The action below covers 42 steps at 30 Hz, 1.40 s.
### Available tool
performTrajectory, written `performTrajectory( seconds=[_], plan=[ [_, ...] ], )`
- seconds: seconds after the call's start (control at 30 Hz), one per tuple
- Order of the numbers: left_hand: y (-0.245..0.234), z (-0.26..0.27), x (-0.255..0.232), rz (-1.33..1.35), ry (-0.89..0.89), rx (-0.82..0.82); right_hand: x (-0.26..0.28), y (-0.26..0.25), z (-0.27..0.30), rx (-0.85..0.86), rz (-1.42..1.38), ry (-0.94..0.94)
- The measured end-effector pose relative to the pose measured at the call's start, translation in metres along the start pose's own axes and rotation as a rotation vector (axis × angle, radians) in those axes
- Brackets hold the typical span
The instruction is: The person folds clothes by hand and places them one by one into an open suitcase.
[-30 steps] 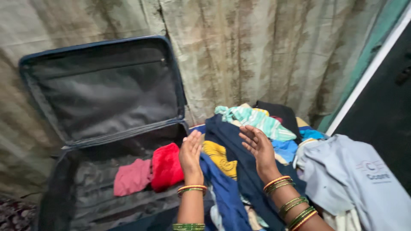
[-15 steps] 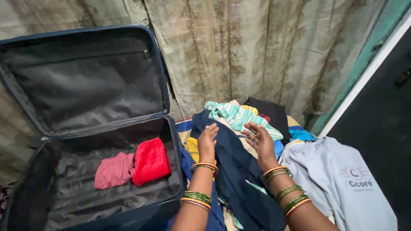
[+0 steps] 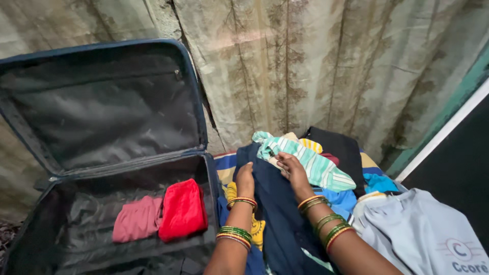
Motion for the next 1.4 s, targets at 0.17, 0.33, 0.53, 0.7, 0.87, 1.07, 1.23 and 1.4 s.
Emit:
performTrajectory(
  seconds=[0.17,0.33,0.53,0.7,0.87,1.07,1.23,1.4],
  plan=[
    [0.004,-0.034,0.007,-0.169,0.161,-0.053,-0.044,0.006,-0.045,0.026,0.155,0.051],
    [-0.002,-0.035,0.021,-0.495,0.055,-0.225,-0.075,-0.007,-0.058,0.009,0.353,-0.036],
    [-0.006,-0.020,0.036,-0.589,0.018,-0.288,-0.077,-0.005,-0.053,0.020,0.370,-0.114],
    [-0.005,-0.029,0.050,-0.326,0.055,-0.173,-0.068,0.004,-0.041,0.094,0.296,-0.047],
    [0.015,-0.005,0.037,-0.086,0.328,-0.098,-0.054,0.005,-0.026,0.127,0.101,-0.038],
    [0.021,0.057,-0.012,0.338,0.196,0.152,-0.030,0.012,0.011,0.094,-0.054,0.143],
    [0.011,0.115,-0.079,0.461,0.166,0.199,0.012,0.026,0.052,0.081,0.004,0.264],
    [0.003,0.180,-0.130,0.259,0.189,0.303,0.053,0.036,0.095,0.170,-0.124,0.190]
  ],
)
Point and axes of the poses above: each hand's wrist, its own z-axis away from the middle knuckle, its own y-axis out of the palm, x = y × z, the point moved 6 cm from there along -z, towards the middle knuckle, and after that the axes turned 1 degree about z, right-handed, at the moved point
